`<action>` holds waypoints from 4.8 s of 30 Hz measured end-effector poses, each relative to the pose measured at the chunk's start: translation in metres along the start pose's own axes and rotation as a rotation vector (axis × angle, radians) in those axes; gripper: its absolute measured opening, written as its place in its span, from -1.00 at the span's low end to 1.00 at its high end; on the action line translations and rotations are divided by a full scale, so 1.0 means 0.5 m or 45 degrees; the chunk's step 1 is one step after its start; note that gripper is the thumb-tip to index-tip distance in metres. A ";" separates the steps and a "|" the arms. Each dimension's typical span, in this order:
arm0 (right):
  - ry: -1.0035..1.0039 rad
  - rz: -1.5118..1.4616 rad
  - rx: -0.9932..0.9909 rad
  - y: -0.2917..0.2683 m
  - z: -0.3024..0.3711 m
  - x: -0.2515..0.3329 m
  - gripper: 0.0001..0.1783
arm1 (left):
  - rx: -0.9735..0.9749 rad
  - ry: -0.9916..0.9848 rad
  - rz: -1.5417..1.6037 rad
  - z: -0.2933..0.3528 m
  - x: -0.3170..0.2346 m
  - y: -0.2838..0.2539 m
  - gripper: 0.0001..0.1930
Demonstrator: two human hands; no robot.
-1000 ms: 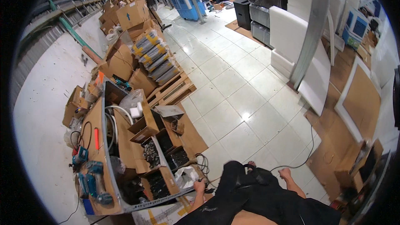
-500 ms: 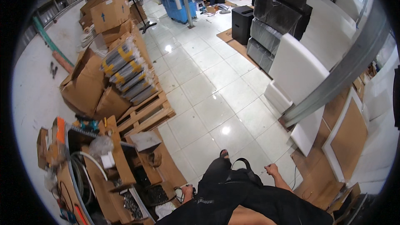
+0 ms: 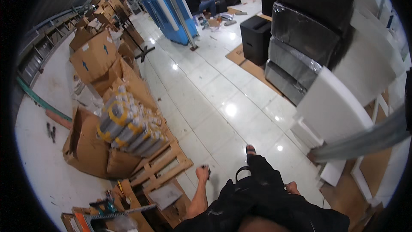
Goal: The person sits on the floor and applies a liquid from a small bottle to a black fabric component. They then use scissors and pliers to manipulate the component. The person stands up, walks through a warehouse, and returns to the work area.
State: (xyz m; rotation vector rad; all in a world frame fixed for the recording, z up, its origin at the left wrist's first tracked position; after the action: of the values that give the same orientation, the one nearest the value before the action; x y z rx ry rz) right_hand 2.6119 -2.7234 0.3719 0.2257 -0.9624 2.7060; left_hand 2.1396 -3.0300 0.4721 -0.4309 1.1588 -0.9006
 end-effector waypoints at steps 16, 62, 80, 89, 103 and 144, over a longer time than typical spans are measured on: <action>-0.730 0.025 -0.331 -0.269 -0.455 1.392 -0.59 | -0.143 -0.870 0.059 -0.528 -0.031 0.072 -0.71; 0.151 -0.450 -0.678 -0.882 -1.428 3.009 -0.67 | 0.236 0.510 -0.087 -3.027 -2.363 0.349 -0.73; 0.234 -0.457 -0.309 -1.467 -2.228 3.456 -0.60 | 0.329 0.344 -0.387 -3.326 -3.044 0.885 -0.65; -0.020 -0.448 -0.534 -2.001 -2.599 3.831 -0.59 | 0.351 0.140 -0.503 -3.584 -3.375 1.243 -0.65; 0.452 -0.660 -0.341 -2.287 -3.024 3.922 -0.70 | 0.465 0.666 -0.180 -3.934 -4.452 1.735 -0.72; 0.350 -0.458 -0.407 -3.946 -4.754 4.770 -0.47 | 0.510 0.896 -0.396 -4.684 -6.553 3.178 -0.62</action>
State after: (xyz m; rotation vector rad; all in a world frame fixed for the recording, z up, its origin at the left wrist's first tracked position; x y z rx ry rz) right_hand 0.7759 0.7192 0.2728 -0.0345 -1.1262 2.1551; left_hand 0.2195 0.8501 0.4297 0.0563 1.5154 -1.5977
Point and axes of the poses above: each hand's wrist, its own z-axis away from the middle knuckle, its own y-axis out of the palm, x = y × z, the point moved 5 cm from there along -z, towards the middle knuckle, and after that the axes turned 3 degrees about y, right-handed, at the moved point
